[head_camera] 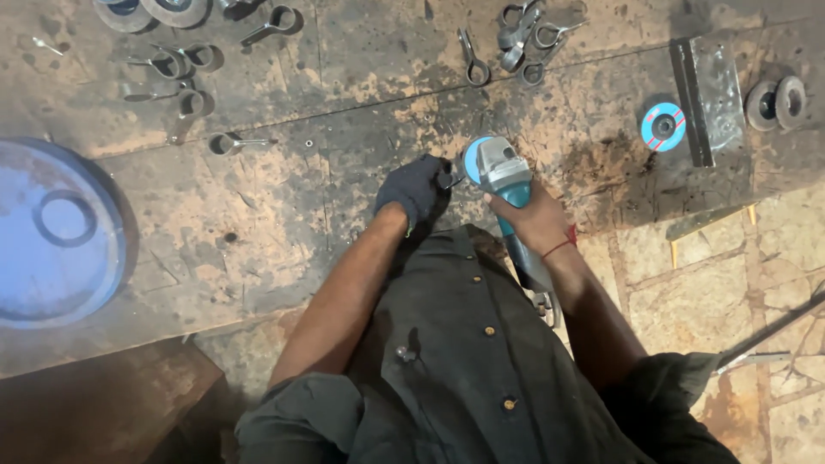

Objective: The person uses a handheld angle grinder to grind the edges of small metal parts on a workbench. They repeatedly pick up individual parts, hold them with a gloved left hand, and grind them with the right hand, creating sparks. Finished parts are placed in a pile on the table.

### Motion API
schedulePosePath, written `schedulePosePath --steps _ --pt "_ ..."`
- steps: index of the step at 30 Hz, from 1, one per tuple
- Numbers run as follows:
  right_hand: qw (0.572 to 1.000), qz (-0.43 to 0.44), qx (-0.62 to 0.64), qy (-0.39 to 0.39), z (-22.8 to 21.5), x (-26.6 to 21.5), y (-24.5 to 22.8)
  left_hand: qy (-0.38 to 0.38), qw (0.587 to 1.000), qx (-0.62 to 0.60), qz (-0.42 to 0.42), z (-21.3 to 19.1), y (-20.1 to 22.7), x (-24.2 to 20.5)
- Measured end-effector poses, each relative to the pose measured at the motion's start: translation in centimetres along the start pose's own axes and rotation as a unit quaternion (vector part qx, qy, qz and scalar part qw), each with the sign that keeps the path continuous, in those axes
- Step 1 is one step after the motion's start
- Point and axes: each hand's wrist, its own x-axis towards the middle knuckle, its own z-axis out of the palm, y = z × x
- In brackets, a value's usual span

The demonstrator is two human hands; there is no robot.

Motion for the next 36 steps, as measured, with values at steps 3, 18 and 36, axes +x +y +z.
schedulePosePath --steps 3,18,36 --pt "0.999 -0.007 0.012 -0.029 -1.1 -1.5 -1.8 -0.001 0.999 -0.034 0.006 -1.8 1.9 -0.5" --pt "0.996 0.024 0.085 0.009 -1.2 -5.3 0.0 -0.004 1.0 -0.011 -0.019 -1.4 -1.4 -1.8" --pt "0.996 0.004 0.067 -0.053 -1.0 -3.1 -0.9 -0.002 0.999 -0.031 -0.024 -3.2 0.8 -2.9"
